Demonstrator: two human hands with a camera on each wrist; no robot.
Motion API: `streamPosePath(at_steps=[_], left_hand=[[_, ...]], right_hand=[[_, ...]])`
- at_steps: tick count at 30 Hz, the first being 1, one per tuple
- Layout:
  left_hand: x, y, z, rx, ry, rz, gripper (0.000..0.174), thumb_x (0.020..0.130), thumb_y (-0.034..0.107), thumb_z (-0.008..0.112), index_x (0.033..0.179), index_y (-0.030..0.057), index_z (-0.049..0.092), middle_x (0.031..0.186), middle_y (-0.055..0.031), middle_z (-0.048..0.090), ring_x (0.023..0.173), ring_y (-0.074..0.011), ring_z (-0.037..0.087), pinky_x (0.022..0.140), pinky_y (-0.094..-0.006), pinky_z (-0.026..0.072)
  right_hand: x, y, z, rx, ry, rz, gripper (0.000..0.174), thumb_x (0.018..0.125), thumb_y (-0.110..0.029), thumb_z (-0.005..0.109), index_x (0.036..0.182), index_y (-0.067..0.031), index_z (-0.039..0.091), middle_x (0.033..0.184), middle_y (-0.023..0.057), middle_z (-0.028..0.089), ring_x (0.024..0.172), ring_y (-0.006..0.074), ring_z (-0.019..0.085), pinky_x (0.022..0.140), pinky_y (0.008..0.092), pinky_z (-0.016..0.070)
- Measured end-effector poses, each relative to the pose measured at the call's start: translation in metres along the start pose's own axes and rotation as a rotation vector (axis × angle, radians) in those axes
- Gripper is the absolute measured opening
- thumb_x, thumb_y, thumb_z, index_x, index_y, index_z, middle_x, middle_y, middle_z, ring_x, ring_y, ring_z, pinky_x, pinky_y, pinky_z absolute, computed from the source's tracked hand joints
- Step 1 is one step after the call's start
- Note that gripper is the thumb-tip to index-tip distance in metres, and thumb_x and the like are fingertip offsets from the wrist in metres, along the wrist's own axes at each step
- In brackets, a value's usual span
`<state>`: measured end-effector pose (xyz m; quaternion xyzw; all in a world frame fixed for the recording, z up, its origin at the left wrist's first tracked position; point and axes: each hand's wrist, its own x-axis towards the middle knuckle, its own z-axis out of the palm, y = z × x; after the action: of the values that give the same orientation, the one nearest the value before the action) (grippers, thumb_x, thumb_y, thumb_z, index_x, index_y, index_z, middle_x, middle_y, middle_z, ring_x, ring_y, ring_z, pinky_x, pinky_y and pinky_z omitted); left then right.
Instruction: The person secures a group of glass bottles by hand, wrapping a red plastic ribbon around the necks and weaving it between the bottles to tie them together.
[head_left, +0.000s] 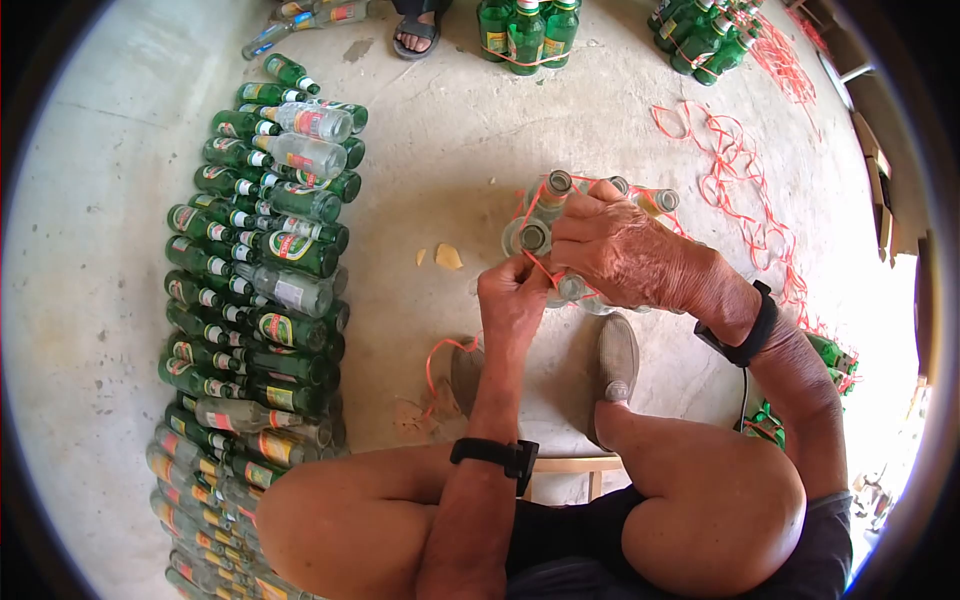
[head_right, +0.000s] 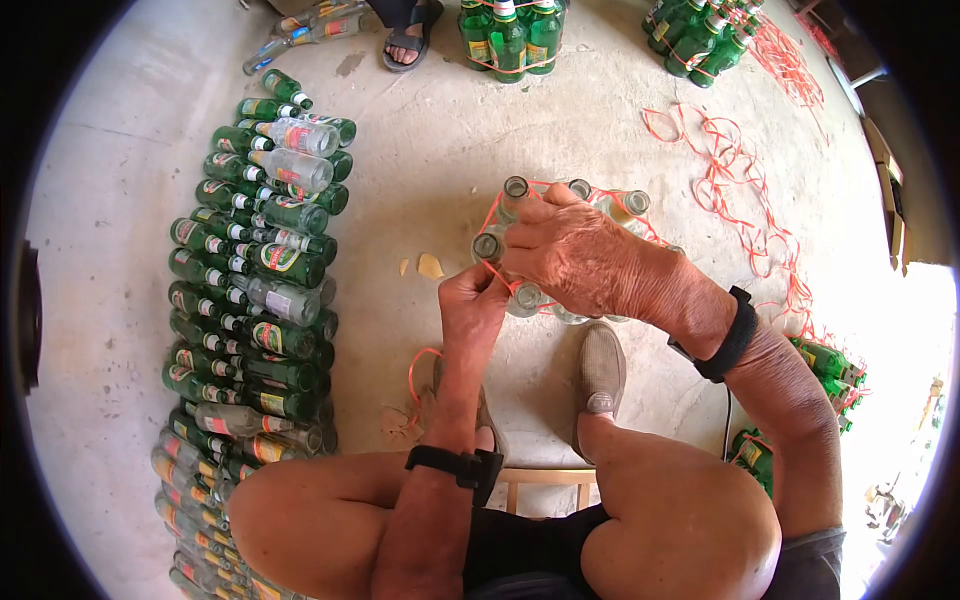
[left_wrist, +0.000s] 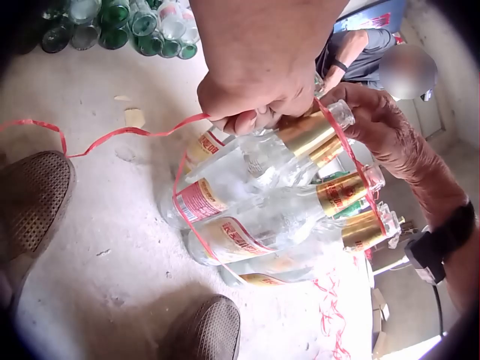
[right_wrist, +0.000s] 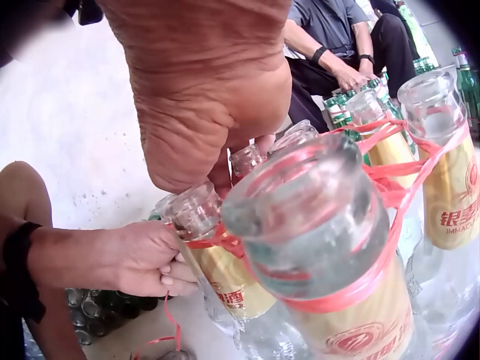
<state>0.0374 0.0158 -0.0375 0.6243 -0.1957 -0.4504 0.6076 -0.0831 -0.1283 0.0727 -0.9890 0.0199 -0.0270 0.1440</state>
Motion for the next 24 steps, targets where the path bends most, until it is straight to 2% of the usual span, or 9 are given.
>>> streamPosePath(at_steps=[4, 11, 14, 17, 20, 24], left_hand=[[0.003, -0.004, -0.004, 0.034, -0.037, 0.016, 0.026, 0.097, 0.014, 0.082, 0.078, -0.0021, 0.073, 0.068, 0.0073, 0.059, 0.067, -0.0025, 0.045, 0.056, -0.0266, 0.0397], [0.001, 0.006, -0.009, 0.035, -0.091, -0.083, 0.021, 0.099, 0.015, 0.079, 0.087, -0.0019, 0.076, 0.073, 0.0064, 0.063, 0.068, -0.0024, 0.049, 0.059, -0.0256, 0.0411], [0.000, 0.004, -0.011, 0.016, -0.122, -0.071, 0.019, 0.100, 0.015, 0.078, 0.092, -0.0021, 0.077, 0.075, 0.0056, 0.065, 0.069, -0.0022, 0.050, 0.059, -0.0251, 0.0411], [0.001, 0.007, -0.010, 0.009, -0.128, -0.065, 0.019, 0.101, 0.016, 0.078, 0.094, -0.0018, 0.077, 0.076, 0.0054, 0.066, 0.069, -0.0019, 0.050, 0.060, -0.0248, 0.0410], [0.000, 0.010, -0.010, 0.011, -0.134, -0.076, 0.019, 0.101, 0.017, 0.078, 0.094, -0.0013, 0.077, 0.077, 0.0053, 0.067, 0.069, -0.0019, 0.050, 0.060, -0.0247, 0.0411], [0.000, 0.007, -0.011, -0.015, -0.147, -0.061, 0.019, 0.103, 0.017, 0.077, 0.094, -0.0009, 0.078, 0.078, 0.0051, 0.068, 0.069, -0.0023, 0.051, 0.061, -0.0245, 0.0412]], right_hand=[[0.000, 0.003, 0.000, 0.037, 0.042, -0.036, 0.011, 0.082, -0.013, 0.075, 0.090, -0.0143, 0.068, 0.096, 0.0004, 0.063, 0.112, 0.0229, 0.060, 0.095, 0.0420, 0.0443], [-0.001, 0.002, 0.001, -0.031, 0.075, -0.061, 0.010, 0.082, -0.014, 0.075, 0.088, -0.0140, 0.067, 0.090, -0.0007, 0.062, 0.109, 0.0225, 0.059, 0.093, 0.0401, 0.0436], [-0.002, 0.000, -0.004, -0.015, 0.072, -0.056, 0.011, 0.082, -0.012, 0.074, 0.087, -0.0109, 0.065, 0.084, 0.0028, 0.060, 0.098, 0.0262, 0.059, 0.099, 0.0450, 0.0439], [0.004, -0.001, -0.015, -0.037, 0.093, -0.104, 0.014, 0.081, -0.014, 0.074, 0.080, -0.0103, 0.060, 0.077, 0.0026, 0.057, 0.091, 0.0257, 0.057, 0.096, 0.0429, 0.0444], [0.005, -0.004, -0.021, -0.127, -0.008, -0.053, 0.008, 0.082, -0.017, 0.075, 0.079, -0.0137, 0.067, 0.077, -0.0002, 0.064, 0.103, 0.0217, 0.061, 0.093, 0.0385, 0.0457], [0.004, -0.006, -0.036, -0.096, -0.070, 0.021, 0.009, 0.081, -0.015, 0.075, 0.076, -0.0110, 0.068, 0.075, 0.0045, 0.066, 0.096, 0.0250, 0.064, 0.088, 0.0403, 0.0483]])
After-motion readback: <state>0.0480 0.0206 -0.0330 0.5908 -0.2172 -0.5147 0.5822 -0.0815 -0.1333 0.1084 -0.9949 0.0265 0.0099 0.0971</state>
